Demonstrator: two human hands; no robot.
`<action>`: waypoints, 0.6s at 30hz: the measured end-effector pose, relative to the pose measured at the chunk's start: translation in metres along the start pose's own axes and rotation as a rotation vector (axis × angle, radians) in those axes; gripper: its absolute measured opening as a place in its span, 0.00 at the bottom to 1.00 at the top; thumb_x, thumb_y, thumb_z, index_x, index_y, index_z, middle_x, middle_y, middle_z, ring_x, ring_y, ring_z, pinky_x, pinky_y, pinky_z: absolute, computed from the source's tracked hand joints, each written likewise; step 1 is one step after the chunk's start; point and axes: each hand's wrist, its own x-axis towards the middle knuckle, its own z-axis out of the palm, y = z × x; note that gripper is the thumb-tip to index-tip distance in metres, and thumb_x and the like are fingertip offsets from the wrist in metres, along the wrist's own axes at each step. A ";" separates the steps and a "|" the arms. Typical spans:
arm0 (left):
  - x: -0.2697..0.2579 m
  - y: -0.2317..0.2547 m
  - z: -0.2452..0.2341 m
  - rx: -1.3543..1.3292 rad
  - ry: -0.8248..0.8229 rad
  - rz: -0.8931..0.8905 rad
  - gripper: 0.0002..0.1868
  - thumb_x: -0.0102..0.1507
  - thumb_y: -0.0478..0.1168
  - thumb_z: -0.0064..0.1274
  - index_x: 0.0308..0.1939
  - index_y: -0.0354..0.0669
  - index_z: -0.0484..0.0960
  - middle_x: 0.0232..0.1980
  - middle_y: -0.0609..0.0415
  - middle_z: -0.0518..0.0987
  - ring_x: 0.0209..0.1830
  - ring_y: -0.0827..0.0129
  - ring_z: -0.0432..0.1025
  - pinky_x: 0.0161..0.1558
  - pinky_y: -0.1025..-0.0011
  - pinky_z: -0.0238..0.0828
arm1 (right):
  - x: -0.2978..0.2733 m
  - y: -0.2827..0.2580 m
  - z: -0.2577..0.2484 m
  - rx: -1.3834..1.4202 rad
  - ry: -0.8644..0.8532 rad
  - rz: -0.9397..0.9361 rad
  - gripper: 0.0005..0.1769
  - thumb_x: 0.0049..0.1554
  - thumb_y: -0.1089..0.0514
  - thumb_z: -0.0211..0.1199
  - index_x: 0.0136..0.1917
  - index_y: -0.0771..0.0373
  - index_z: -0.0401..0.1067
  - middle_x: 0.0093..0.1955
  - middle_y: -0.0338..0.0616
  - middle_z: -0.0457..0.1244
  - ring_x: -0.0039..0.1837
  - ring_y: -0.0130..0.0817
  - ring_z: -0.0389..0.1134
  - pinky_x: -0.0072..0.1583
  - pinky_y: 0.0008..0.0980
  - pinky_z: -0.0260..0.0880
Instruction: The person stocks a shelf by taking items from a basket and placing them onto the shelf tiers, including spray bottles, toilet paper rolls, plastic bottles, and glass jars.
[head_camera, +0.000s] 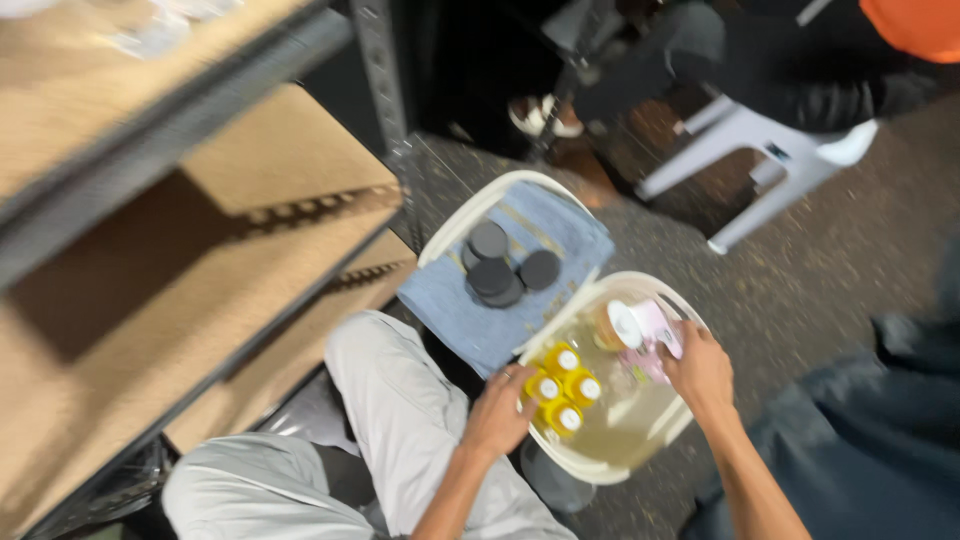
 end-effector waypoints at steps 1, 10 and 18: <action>-0.001 0.003 0.001 0.012 0.036 0.000 0.25 0.63 0.41 0.49 0.66 0.49 0.72 0.68 0.50 0.71 0.68 0.50 0.63 0.68 0.55 0.61 | -0.003 -0.008 -0.007 0.012 0.015 -0.033 0.30 0.58 0.42 0.58 0.70 0.55 0.66 0.61 0.56 0.65 0.56 0.66 0.69 0.54 0.59 0.69; -0.047 0.023 -0.084 -0.241 0.453 0.259 0.13 0.65 0.31 0.46 0.49 0.44 0.83 0.51 0.53 0.82 0.55 0.59 0.73 0.61 0.65 0.66 | -0.034 -0.186 -0.045 0.565 0.109 -0.695 0.12 0.55 0.63 0.64 0.52 0.53 0.79 0.53 0.35 0.72 0.37 0.30 0.70 0.45 0.30 0.74; -0.157 -0.103 -0.178 0.073 0.822 -0.271 0.15 0.63 0.37 0.48 0.51 0.54 0.85 0.53 0.55 0.83 0.59 0.61 0.73 0.65 0.65 0.65 | -0.082 -0.347 0.027 0.638 -0.293 -1.121 0.16 0.54 0.60 0.63 0.56 0.51 0.79 0.60 0.38 0.70 0.65 0.36 0.69 0.69 0.35 0.62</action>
